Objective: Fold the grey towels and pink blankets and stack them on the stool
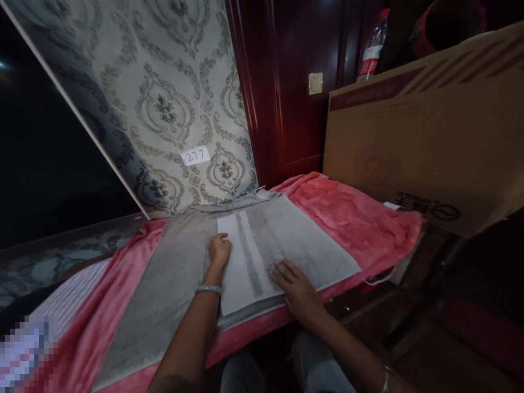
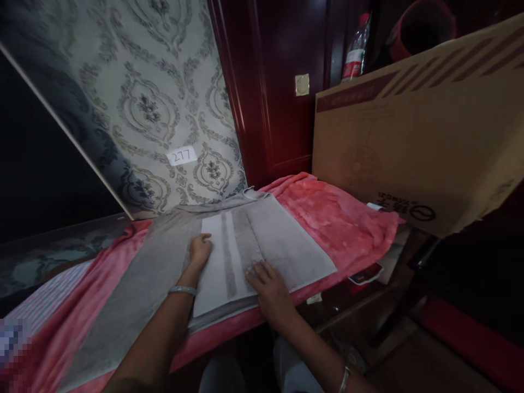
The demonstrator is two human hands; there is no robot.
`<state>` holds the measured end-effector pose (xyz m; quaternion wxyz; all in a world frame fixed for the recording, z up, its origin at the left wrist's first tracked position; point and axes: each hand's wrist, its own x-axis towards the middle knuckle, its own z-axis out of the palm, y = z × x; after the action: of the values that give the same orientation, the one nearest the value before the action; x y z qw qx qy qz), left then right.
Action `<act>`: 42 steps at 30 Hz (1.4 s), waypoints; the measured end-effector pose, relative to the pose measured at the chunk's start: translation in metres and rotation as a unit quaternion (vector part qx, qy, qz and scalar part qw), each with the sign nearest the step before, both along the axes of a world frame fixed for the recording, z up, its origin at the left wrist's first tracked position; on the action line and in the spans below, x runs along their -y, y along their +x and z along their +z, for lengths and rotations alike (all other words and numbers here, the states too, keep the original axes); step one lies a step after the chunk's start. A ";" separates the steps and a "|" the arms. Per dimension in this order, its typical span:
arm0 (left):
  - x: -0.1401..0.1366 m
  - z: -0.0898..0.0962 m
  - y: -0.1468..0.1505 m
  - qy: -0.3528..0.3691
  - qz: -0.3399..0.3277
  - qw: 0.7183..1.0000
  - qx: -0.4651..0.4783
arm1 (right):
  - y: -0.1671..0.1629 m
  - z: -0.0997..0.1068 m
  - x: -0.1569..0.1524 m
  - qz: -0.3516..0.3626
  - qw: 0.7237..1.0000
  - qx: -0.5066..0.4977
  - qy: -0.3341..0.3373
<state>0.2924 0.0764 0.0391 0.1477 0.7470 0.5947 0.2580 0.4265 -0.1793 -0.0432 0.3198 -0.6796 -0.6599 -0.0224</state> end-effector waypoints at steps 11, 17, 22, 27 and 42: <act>0.025 0.015 0.007 0.047 -0.024 0.988 -0.148 | 0.013 0.098 -0.030 0.036 0.998 0.011 -0.043; 0.038 0.020 0.005 0.085 -0.028 0.971 -0.220 | -0.011 0.057 -0.052 0.111 0.985 0.025 -0.127; 0.027 0.035 0.037 0.144 -0.165 0.942 -0.255 | -0.009 0.056 -0.048 0.115 0.986 0.006 -0.120; 0.006 0.021 0.079 0.036 -0.283 0.918 -0.274 | -0.009 0.061 -0.047 0.118 0.986 -0.014 -0.116; -0.058 0.002 0.090 0.030 -0.231 0.939 -0.253 | -0.006 0.056 -0.044 0.132 0.982 -0.058 -0.123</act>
<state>0.3828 0.1344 0.0412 0.0253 0.9086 0.4152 0.0367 0.4203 -0.1349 0.0132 0.2717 -0.6208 -0.7217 0.1413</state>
